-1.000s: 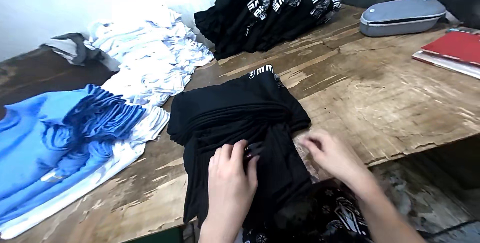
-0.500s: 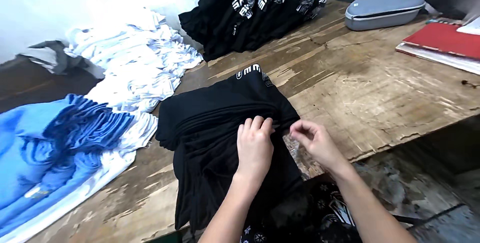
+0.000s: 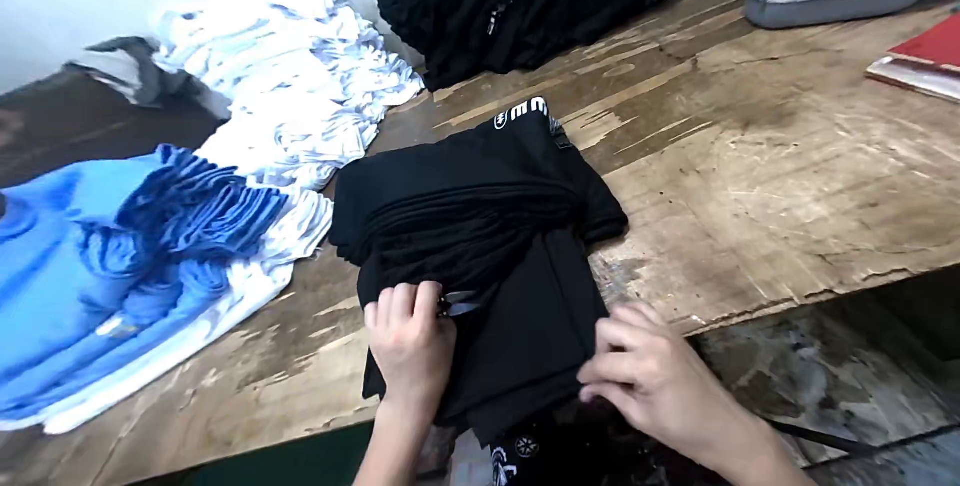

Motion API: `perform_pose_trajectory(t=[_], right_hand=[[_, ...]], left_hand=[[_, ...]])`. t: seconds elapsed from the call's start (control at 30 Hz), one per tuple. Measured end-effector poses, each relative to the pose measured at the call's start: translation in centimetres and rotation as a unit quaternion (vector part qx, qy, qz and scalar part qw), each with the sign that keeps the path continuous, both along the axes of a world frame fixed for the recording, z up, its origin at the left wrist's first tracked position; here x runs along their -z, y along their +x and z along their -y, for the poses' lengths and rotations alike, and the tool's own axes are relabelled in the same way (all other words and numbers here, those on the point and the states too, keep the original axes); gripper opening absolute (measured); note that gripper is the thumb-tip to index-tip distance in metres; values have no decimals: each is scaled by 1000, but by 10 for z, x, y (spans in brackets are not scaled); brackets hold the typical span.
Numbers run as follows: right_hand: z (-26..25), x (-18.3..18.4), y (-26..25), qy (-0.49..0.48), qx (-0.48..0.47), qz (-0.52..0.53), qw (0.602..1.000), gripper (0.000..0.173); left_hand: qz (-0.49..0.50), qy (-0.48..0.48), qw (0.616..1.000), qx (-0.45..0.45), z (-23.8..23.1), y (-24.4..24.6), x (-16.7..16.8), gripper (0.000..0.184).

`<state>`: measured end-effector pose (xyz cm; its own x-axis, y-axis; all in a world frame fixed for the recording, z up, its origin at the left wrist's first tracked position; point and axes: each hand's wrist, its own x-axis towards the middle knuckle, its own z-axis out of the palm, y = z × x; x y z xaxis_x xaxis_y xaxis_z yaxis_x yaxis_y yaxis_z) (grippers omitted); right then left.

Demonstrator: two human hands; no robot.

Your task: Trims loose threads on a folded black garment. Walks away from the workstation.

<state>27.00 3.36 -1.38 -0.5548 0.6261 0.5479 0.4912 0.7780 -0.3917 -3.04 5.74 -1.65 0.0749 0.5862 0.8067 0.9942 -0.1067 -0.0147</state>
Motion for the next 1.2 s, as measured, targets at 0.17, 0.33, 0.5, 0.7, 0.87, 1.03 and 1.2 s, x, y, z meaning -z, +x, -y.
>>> perform_pose_trajectory(t=[0.17,0.33,0.5,0.7,0.87,1.03,1.2], right_hand=[[24,-16,32,-194,-73,269,940,26],[29,9,6,22,114,23,993,47],[11,8,-58,47,204,-25,977,65],[-5,13,-45,16,166,-6,986,66],[-11,21,-52,-16,195,-152,969,33],[-6,7,-4,81,-39,-71,993,17],[11,11,36,-5,-59,176,983,10]], left_hand=[[15,-24,985,169,34,-10,3,22],[19,-122,946,301,62,7,15,19],[105,-163,927,320,62,10,7,17],[68,-181,938,287,65,1,18,20],[195,-192,900,338,65,1,-13,23],[75,-270,917,286,78,-15,-23,19],[8,-262,947,188,80,3,-15,31]])
